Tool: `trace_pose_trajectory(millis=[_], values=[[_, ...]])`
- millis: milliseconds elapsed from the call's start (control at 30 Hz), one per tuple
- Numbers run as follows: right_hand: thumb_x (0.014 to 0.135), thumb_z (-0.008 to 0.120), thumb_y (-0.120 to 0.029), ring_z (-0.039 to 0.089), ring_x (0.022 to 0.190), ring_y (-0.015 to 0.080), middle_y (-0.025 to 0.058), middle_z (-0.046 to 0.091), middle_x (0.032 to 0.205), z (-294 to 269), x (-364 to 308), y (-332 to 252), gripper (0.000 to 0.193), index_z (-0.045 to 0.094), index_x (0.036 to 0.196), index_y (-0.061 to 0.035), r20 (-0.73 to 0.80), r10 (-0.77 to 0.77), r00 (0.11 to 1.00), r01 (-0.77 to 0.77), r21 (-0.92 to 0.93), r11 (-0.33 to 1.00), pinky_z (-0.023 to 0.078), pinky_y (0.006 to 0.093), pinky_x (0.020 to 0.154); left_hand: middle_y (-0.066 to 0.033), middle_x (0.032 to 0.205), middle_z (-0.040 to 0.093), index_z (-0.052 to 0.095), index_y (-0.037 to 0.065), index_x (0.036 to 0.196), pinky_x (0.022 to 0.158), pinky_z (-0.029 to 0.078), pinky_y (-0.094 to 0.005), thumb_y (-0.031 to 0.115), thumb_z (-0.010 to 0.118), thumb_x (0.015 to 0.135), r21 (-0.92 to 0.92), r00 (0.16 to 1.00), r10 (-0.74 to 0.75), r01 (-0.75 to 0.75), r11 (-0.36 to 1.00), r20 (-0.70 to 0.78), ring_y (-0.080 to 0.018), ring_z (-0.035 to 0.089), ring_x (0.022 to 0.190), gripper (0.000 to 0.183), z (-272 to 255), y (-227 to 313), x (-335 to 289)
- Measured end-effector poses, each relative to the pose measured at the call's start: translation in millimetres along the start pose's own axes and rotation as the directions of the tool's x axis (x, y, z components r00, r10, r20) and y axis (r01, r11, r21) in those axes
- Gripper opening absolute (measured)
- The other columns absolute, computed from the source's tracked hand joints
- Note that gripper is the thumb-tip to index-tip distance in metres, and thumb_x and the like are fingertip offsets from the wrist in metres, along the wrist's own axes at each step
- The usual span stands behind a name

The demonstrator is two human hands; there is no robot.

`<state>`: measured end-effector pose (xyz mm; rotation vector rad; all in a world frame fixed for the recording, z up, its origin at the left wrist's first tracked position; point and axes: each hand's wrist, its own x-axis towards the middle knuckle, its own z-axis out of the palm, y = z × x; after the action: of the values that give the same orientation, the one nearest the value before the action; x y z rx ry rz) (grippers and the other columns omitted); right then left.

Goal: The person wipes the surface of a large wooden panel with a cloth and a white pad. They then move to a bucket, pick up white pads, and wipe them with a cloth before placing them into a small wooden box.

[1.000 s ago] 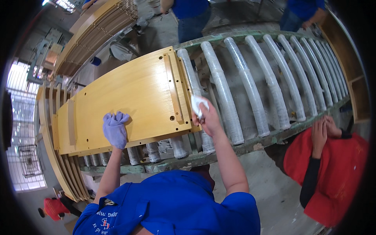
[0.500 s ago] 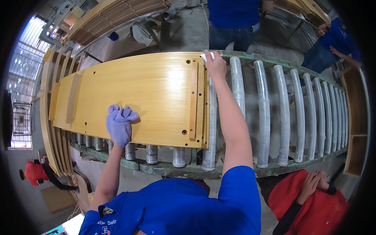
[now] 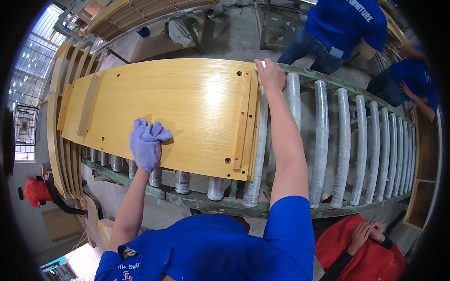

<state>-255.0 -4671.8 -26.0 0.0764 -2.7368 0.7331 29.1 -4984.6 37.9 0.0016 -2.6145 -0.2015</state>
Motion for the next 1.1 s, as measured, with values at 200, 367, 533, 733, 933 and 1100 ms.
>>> trace_pose_trajectory(millis=[200, 367, 533, 733, 933, 1100], values=[[0.087, 0.048, -0.052, 0.064, 0.078, 0.0358, 0.0161, 0.066, 0.080, -1, 0, -3, 0.044, 0.061, 0.084, -0.0101, 0.021, -0.018, 1.000, 0.019, -0.041, 0.999, 0.048, 0.0466, 0.065, -0.0152, 0.095, 0.061, 0.058, 0.002, 0.114, 0.080, 0.045, -0.0417, 0.011, 0.060, 0.072, 0.003, 1.000, -0.022, 0.022, 1.000, 0.021, -0.0347, 0.054, 0.090, 0.043, 2, -4, -2], [0.087, 0.048, -0.052, 0.064, 0.076, 0.0353, 0.0157, 0.066, 0.079, -7, -12, -3, 0.044, 0.061, 0.084, -0.0101, 0.003, -0.024, 1.000, 0.024, -0.055, 0.998, 0.049, 0.0463, 0.064, -0.0154, 0.096, 0.061, 0.058, 0.001, 0.113, 0.080, 0.045, -0.0418, 0.010, 0.059, 0.072, 0.014, 1.000, 0.022, -0.022, 1.000, -0.021, -0.0352, 0.054, 0.090, 0.042, 0, -3, -5], [0.086, 0.051, -0.050, 0.064, 0.073, 0.0352, 0.0156, 0.066, 0.074, -19, -42, -6, 0.043, 0.061, 0.081, -0.0091, 0.013, -0.055, 0.998, 0.055, -0.028, 0.998, 0.048, 0.0457, 0.062, -0.0153, 0.098, 0.060, 0.057, 0.001, 0.113, 0.079, 0.045, -0.0425, 0.010, 0.059, 0.072, 0.038, 0.998, 0.024, -0.027, 0.999, 0.059, -0.0359, 0.054, 0.090, 0.041, -3, -1, 0], [0.085, 0.054, -0.047, 0.062, 0.067, 0.0350, 0.0148, 0.063, 0.067, -38, -94, -11, 0.040, 0.059, 0.075, -0.0084, 0.012, -0.073, 0.997, 0.073, 0.034, 0.997, 0.047, 0.0454, 0.058, -0.0149, 0.092, 0.061, 0.057, 0.002, 0.111, 0.079, 0.045, -0.0419, 0.009, 0.057, 0.073, 0.005, 0.997, 0.059, -0.058, 0.998, -0.044, -0.0359, 0.054, 0.089, 0.038, -6, 0, -3], [0.084, 0.056, -0.045, 0.060, 0.063, 0.0351, 0.0148, 0.061, 0.064, -54, -138, -9, 0.038, 0.058, 0.073, -0.0083, 0.063, -0.054, 0.997, 0.051, 0.041, 0.998, 0.045, 0.0448, 0.054, -0.0136, 0.085, 0.062, 0.058, 0.003, 0.106, 0.079, 0.046, -0.0416, 0.008, 0.057, 0.073, 0.026, 0.998, 0.055, -0.054, 0.998, -0.019, -0.0352, 0.055, 0.089, 0.033, -7, -3, -4], [0.083, 0.057, -0.044, 0.060, 0.062, 0.0345, 0.0135, 0.061, 0.062, -59, -146, -8, 0.038, 0.056, 0.071, -0.0081, 0.034, -0.058, 0.998, 0.057, 0.039, 0.998, 0.044, 0.0443, 0.054, -0.0110, 0.077, 0.062, 0.061, 0.005, 0.098, 0.081, 0.045, -0.0400, 0.005, 0.053, 0.077, 0.000, 0.990, 0.107, -0.108, 0.994, -0.095, -0.0337, 0.055, 0.084, 0.022, -6, -2, -1]])
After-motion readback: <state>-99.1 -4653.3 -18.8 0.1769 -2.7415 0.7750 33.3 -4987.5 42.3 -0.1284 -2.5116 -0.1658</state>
